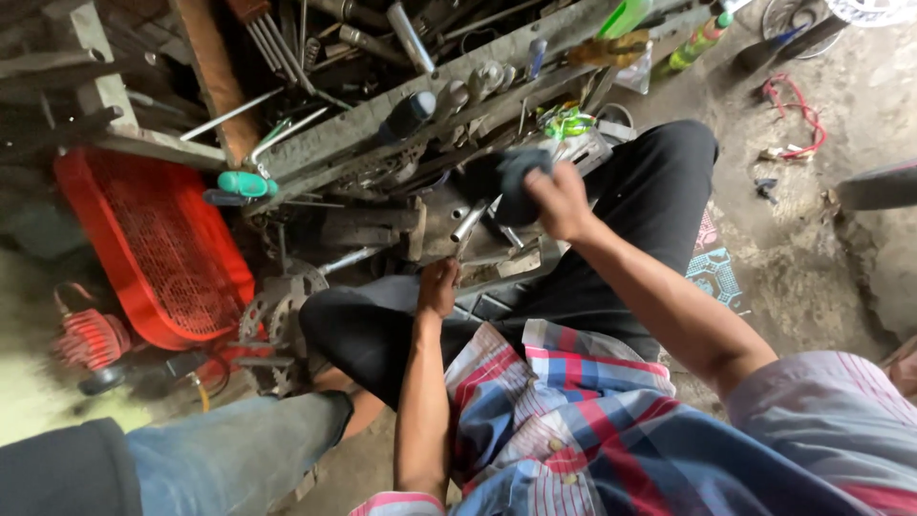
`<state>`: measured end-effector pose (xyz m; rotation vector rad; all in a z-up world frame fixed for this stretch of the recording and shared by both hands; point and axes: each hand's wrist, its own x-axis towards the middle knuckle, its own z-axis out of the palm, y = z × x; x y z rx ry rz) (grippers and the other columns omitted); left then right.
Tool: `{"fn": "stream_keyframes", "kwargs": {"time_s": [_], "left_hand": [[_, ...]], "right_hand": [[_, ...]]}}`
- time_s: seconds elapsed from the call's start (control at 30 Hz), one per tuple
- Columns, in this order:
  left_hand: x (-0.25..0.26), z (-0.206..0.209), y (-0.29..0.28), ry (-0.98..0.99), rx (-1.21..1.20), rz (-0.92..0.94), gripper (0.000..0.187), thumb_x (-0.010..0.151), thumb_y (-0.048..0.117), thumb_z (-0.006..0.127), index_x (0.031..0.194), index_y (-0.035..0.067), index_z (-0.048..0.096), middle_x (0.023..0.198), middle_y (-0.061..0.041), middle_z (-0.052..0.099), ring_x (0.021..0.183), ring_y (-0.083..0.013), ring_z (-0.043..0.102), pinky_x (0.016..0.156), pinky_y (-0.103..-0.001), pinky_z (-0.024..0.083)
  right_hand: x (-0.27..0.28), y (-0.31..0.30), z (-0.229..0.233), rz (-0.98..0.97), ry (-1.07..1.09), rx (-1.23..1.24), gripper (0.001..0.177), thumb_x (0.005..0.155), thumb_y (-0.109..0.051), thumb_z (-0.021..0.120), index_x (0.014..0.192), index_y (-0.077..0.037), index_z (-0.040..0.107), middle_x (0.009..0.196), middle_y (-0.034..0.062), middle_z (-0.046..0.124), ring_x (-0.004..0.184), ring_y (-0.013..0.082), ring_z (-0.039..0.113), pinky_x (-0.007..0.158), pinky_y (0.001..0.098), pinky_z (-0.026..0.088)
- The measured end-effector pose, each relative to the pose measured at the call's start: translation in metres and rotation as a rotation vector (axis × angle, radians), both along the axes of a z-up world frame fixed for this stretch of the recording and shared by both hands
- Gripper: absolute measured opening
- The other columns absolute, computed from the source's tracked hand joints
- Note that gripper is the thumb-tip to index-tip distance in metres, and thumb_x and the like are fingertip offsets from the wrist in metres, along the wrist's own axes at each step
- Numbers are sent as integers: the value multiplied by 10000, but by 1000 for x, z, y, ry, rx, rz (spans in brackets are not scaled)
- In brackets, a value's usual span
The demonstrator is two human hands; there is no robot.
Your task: The person sits on the floor and cleans a long metal rod using a dark cloth. They wipe the rod repeatedly, then place it on a nearby shelf. The person then picks up a smaller metal tool and cleans it with the same cloth.
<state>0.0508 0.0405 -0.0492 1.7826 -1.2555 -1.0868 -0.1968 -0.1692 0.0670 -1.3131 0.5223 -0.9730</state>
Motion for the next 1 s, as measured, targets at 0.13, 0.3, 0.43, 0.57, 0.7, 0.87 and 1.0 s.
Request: {"fn": "stream_keyframes", "kwargs": {"time_s": [0.13,0.3,0.43,0.57,0.7,0.87,1.0], "left_hand": [[1,1,0,122,-3,41,672,1043,610,415,678,47,462,603,-79,436,579,-241,436,581,-406,327],[-2,-5,-5,-11,-54,-63,662,1049,623,371,678,79,450,606,-29,437,586,-171,463,591,-368,337],[6,-10,6,127,-23,-41,624,1026,580,473,690,55,482,616,-55,470,603,-200,464,590,-384,357],[14,-19,11,86,-65,-73,549,1042,462,468,659,70,467,596,-40,468,581,-184,470,574,-369,344],[5,0,9,105,-124,-44,479,1057,366,523,693,59,581,630,-19,549,628,-154,540,580,-349,413],[-5,9,6,195,41,24,527,1052,409,496,664,55,450,609,0,442,597,-128,407,557,-342,322],[-5,15,5,89,52,1,545,1023,452,539,665,51,450,590,-22,429,598,-123,392,538,-348,314]], "right_hand": [[-3,-7,6,-30,-148,301,361,1077,-292,524,1231,7,654,932,58,666,818,130,606,761,315,486],[13,2,51,62,240,-402,284,995,-221,607,1199,-37,683,968,127,715,832,242,678,783,366,543],[33,21,73,0,227,-556,257,968,-250,669,1087,-27,623,884,150,624,809,343,611,740,431,504],[48,27,80,19,187,-730,317,940,-312,702,957,-27,564,813,155,550,767,376,556,688,482,461],[51,24,84,80,192,-783,388,936,-355,724,859,-39,513,770,152,527,734,387,550,658,487,441],[46,19,76,128,262,-620,370,960,-362,697,863,-41,540,741,160,541,707,398,562,653,490,445],[38,13,91,278,485,-398,361,1004,-402,639,921,-50,631,741,178,620,744,414,613,685,489,475]]}}
